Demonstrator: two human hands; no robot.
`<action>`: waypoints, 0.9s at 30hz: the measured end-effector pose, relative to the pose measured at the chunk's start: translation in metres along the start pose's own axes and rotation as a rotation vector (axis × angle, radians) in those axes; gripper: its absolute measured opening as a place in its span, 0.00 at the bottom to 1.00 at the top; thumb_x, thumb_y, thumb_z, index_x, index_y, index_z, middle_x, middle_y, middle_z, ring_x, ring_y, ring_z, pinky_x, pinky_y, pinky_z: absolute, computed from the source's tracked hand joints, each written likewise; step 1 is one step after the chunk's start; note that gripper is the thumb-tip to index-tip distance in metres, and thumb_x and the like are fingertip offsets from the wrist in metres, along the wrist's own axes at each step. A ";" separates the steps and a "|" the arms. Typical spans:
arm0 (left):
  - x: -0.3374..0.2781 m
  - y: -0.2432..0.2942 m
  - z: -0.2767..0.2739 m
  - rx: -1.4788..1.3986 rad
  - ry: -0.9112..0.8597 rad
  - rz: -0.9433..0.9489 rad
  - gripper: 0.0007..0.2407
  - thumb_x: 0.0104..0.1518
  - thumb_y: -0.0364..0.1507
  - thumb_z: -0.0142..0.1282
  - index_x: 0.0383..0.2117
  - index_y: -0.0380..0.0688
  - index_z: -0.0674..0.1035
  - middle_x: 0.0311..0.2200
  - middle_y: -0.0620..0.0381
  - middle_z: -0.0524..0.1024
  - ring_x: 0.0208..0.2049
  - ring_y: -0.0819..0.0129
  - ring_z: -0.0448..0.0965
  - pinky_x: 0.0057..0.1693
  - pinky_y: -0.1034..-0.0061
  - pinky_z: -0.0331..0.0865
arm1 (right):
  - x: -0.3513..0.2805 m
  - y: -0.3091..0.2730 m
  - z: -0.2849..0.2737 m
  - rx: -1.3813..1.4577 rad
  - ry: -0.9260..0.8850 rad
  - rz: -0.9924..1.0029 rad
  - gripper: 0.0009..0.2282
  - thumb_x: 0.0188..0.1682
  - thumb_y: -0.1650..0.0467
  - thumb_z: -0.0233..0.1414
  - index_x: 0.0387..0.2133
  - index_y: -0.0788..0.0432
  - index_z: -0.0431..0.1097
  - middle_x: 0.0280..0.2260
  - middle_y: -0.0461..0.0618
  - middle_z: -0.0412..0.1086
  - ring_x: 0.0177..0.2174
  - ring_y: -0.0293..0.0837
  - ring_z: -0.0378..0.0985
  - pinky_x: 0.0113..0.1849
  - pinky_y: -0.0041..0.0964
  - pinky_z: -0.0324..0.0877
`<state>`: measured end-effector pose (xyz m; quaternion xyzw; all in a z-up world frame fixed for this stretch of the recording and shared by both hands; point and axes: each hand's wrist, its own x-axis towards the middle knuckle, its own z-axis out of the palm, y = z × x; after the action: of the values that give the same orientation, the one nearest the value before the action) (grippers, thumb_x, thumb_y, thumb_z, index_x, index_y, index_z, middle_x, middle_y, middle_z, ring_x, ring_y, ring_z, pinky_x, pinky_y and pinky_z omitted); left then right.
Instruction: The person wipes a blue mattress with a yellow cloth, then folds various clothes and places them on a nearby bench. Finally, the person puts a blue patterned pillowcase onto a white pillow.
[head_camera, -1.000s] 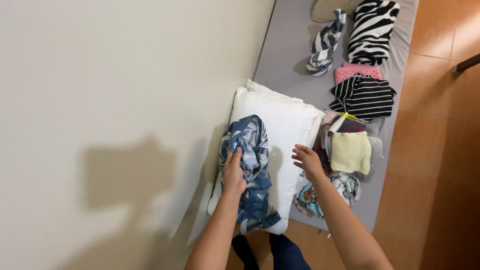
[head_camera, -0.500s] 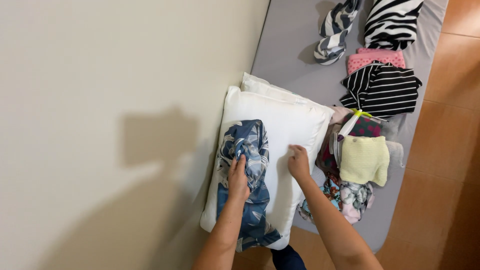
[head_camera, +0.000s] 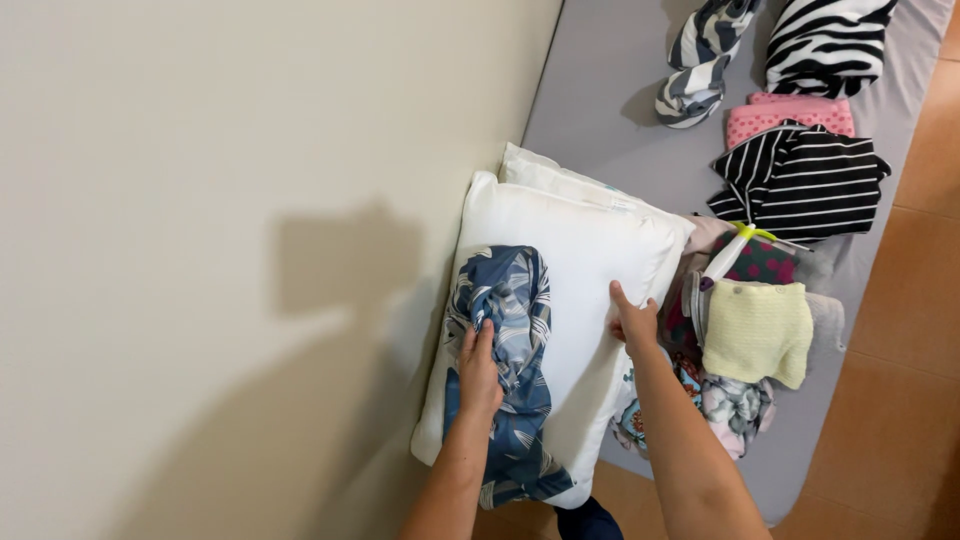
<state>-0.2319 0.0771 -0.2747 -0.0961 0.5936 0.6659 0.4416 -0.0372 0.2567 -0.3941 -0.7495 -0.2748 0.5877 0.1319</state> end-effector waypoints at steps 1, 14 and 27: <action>-0.002 -0.003 -0.006 0.003 -0.001 0.004 0.21 0.62 0.37 0.55 0.57 0.37 0.75 0.53 0.55 0.76 0.54 0.68 0.73 0.60 0.75 0.64 | 0.010 0.009 0.000 0.004 -0.004 -0.001 0.53 0.39 0.51 0.64 0.68 0.68 0.39 0.36 0.61 0.70 0.21 0.41 0.71 0.22 0.37 0.63; -0.039 0.032 -0.034 -0.079 -0.022 0.060 0.21 0.62 0.36 0.53 0.59 0.37 0.72 0.58 0.50 0.74 0.57 0.59 0.73 0.61 0.67 0.67 | 0.041 0.001 0.002 0.024 0.002 -0.003 0.47 0.33 0.55 0.71 0.60 0.63 0.49 0.26 0.50 0.64 0.19 0.43 0.65 0.20 0.38 0.62; -0.059 0.029 -0.020 -0.155 0.044 0.030 0.23 0.63 0.37 0.51 0.62 0.41 0.70 0.59 0.52 0.72 0.58 0.60 0.72 0.61 0.67 0.66 | -0.062 -0.017 -0.030 0.146 -0.484 -0.027 0.27 0.47 0.53 0.56 0.40 0.69 0.65 0.17 0.43 0.58 0.16 0.39 0.62 0.29 0.44 0.80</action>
<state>-0.2252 0.0341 -0.2213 -0.1357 0.5510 0.7141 0.4100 -0.0230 0.2391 -0.3272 -0.5718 -0.2650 0.7665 0.1240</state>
